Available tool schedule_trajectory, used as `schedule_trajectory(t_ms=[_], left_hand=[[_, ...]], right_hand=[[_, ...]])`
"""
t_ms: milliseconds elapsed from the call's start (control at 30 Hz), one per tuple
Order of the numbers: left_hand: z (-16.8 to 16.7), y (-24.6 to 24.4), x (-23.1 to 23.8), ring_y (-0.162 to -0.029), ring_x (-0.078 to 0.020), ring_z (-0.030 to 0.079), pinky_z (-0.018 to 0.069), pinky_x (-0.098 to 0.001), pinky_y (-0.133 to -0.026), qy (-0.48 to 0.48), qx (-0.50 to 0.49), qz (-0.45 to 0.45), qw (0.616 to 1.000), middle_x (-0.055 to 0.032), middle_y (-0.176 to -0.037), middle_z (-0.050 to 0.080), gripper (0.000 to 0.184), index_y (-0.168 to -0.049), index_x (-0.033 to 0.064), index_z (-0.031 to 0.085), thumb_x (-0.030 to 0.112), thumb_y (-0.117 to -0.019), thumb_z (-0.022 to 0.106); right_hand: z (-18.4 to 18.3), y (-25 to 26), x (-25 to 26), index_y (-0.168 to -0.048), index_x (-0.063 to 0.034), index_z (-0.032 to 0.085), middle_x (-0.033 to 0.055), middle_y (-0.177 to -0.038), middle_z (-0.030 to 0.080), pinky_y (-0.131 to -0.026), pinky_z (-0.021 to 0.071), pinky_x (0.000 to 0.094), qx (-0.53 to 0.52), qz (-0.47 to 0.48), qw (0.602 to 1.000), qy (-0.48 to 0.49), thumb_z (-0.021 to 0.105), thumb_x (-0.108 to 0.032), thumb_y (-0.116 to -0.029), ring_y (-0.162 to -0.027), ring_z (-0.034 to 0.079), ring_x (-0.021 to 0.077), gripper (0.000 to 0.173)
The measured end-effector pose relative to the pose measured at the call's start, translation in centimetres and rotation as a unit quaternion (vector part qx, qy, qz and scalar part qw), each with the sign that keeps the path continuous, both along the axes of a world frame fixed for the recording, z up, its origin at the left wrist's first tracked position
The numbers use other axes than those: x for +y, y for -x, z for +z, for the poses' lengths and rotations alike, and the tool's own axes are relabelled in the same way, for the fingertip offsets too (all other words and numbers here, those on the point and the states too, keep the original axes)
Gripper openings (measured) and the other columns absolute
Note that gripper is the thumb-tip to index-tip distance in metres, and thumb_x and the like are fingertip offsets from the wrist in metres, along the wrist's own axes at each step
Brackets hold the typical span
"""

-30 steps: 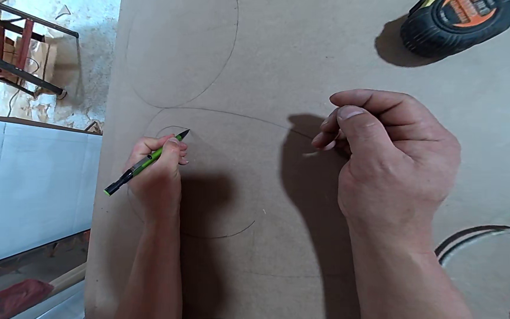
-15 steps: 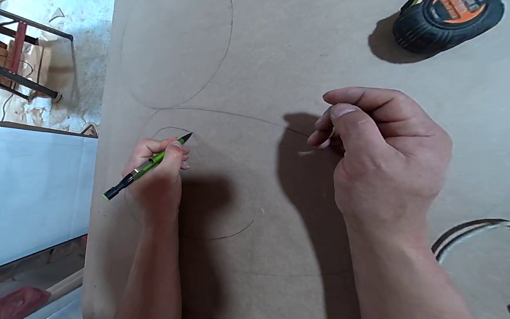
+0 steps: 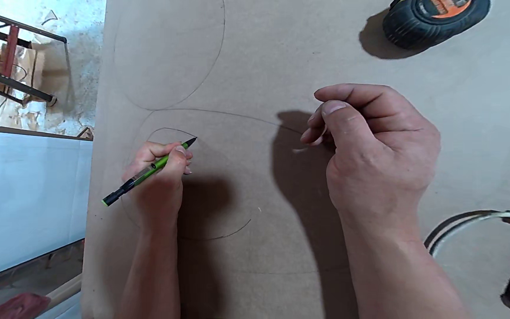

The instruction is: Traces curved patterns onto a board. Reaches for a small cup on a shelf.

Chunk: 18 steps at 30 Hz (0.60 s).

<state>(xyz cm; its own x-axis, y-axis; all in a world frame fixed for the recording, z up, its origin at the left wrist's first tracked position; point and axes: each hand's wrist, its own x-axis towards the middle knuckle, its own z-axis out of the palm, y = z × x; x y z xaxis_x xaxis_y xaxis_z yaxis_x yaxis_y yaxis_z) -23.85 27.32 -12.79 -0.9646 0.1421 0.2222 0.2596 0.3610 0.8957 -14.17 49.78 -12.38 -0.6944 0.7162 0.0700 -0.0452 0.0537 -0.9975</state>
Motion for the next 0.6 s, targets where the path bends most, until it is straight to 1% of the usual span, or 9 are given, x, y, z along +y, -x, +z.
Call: schedule_trajectory(t_ms=[133,367,600], left_hand=[[0.0,-0.3,-0.1,-0.066,-0.0163,0.073,0.0628,-0.0297,-0.056,0.0,-0.005,-0.015,1.0,-0.0062,-0.081,0.076,0.004,-0.093,0.0057,0.066,0.002,-0.0931,0.066],[0.1,-1.0,0.2,-0.065,-0.0147,0.073,0.0626,-0.0288,-0.056,0.007,-0.017,-0.031,0.999,-0.0044,-0.08,0.075,0.004,-0.092,0.0074,0.067,0.003,-0.0918,0.067],[0.2,-1.6,0.3,-0.065,-0.0157,0.073,0.0626,-0.0293,-0.056,0.012,-0.024,-0.045,0.999,-0.0058,-0.081,0.076,0.003,-0.093,0.0066,0.067,0.003,-0.0916,0.067]], right_hand=[[-0.1,0.1,0.0,-0.111,-0.0062,0.07,-0.0015,-0.083,0.07,-0.059,0.0601,0.0239,0.005,-0.004,1.0,-0.007,0.054,-0.01,-0.103,-0.069,0.068,0.0097,0.018],[-0.1,0.2,0.0,-0.11,-0.0058,0.069,-0.0014,-0.083,0.07,-0.058,0.06,0.024,0.01,-0.005,1.0,-0.002,0.055,-0.009,-0.1026,-0.068,0.068,0.0099,0.017],[-0.2,0.2,0.0,-0.11,-0.0053,0.069,-0.0011,-0.081,0.069,-0.057,0.0596,0.0244,0.01,-0.005,1.0,-0.001,0.054,-0.009,-0.1026,-0.067,0.068,0.01,0.017]])
